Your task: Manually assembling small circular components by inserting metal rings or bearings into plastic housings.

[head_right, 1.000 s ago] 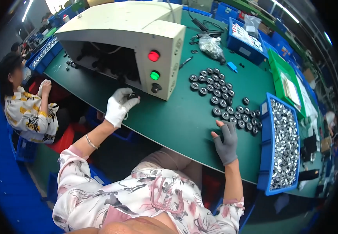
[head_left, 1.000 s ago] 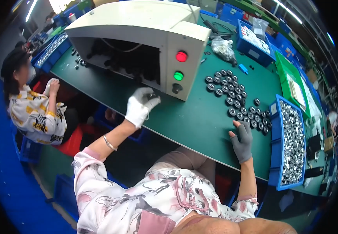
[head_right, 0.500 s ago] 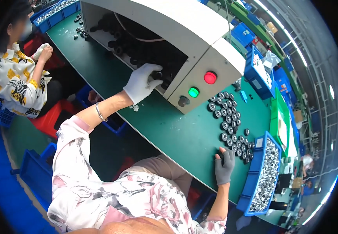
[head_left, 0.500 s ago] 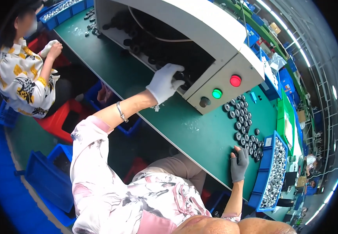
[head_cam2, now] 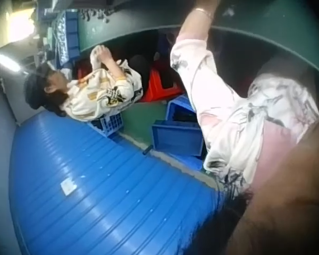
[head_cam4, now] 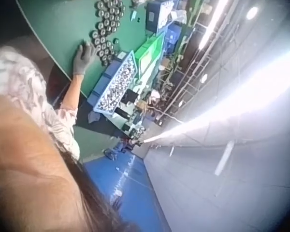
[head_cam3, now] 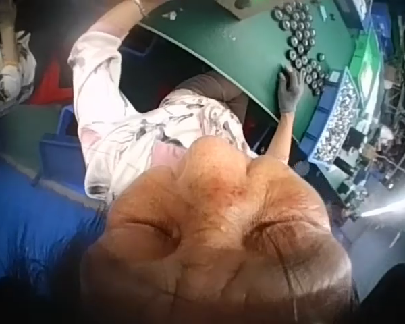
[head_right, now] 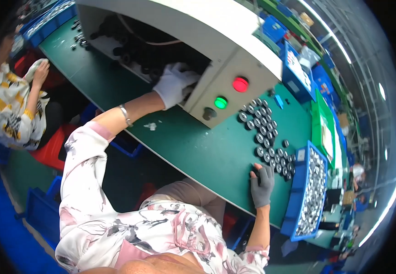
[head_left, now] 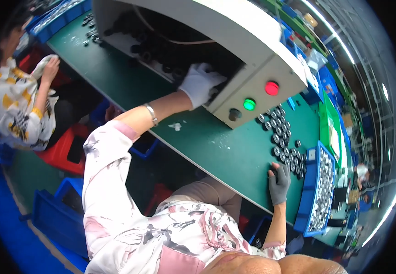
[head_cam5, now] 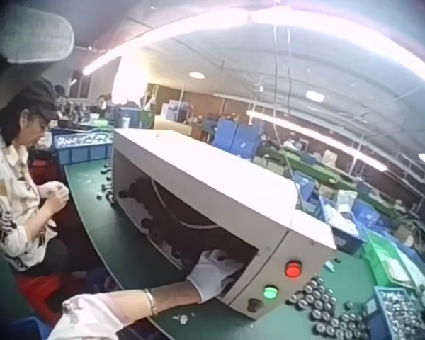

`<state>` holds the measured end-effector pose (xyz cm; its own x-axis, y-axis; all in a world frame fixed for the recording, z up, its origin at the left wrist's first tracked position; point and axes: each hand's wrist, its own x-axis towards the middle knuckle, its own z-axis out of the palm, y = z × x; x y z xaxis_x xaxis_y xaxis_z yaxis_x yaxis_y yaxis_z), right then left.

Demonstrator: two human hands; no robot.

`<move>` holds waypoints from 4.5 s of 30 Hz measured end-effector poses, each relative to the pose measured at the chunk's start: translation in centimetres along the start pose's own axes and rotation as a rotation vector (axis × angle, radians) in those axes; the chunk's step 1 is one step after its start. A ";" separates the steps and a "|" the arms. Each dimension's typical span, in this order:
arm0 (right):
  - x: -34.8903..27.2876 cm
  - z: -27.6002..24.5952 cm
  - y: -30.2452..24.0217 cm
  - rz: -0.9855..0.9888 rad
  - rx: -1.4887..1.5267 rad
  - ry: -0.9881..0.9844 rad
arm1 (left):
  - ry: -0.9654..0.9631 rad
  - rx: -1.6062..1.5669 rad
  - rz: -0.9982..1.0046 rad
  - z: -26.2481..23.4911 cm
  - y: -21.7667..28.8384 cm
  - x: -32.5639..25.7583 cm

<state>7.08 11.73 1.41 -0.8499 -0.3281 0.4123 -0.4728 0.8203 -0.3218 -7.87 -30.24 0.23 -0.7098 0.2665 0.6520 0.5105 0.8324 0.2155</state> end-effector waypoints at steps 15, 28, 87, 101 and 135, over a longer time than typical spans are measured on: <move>9.3 -3.4 15.1 0.425 -0.333 0.202 | -0.095 0.160 0.047 -1.0 -0.7 -1.5; 9.3 -2.7 10.4 0.076 0.111 0.234 | -0.305 -0.741 -0.077 -9.4 20.4 -4.3; 1.5 -1.2 3.3 0.350 0.810 0.148 | -0.439 -1.286 -0.476 8.0 26.8 1.7; 1.2 -1.6 2.2 0.235 0.554 0.280 | -0.473 -1.641 -0.576 9.0 26.3 1.2; -5.9 -5.2 -2.2 0.765 1.174 0.379 | -0.072 -0.943 0.200 5.9 29.6 0.2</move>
<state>14.34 14.34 4.08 -0.9534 0.2991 -0.0409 -0.0129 -0.1758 -0.9843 4.28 -2.69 2.48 -0.5795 0.4164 0.7005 0.7825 0.0442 0.6211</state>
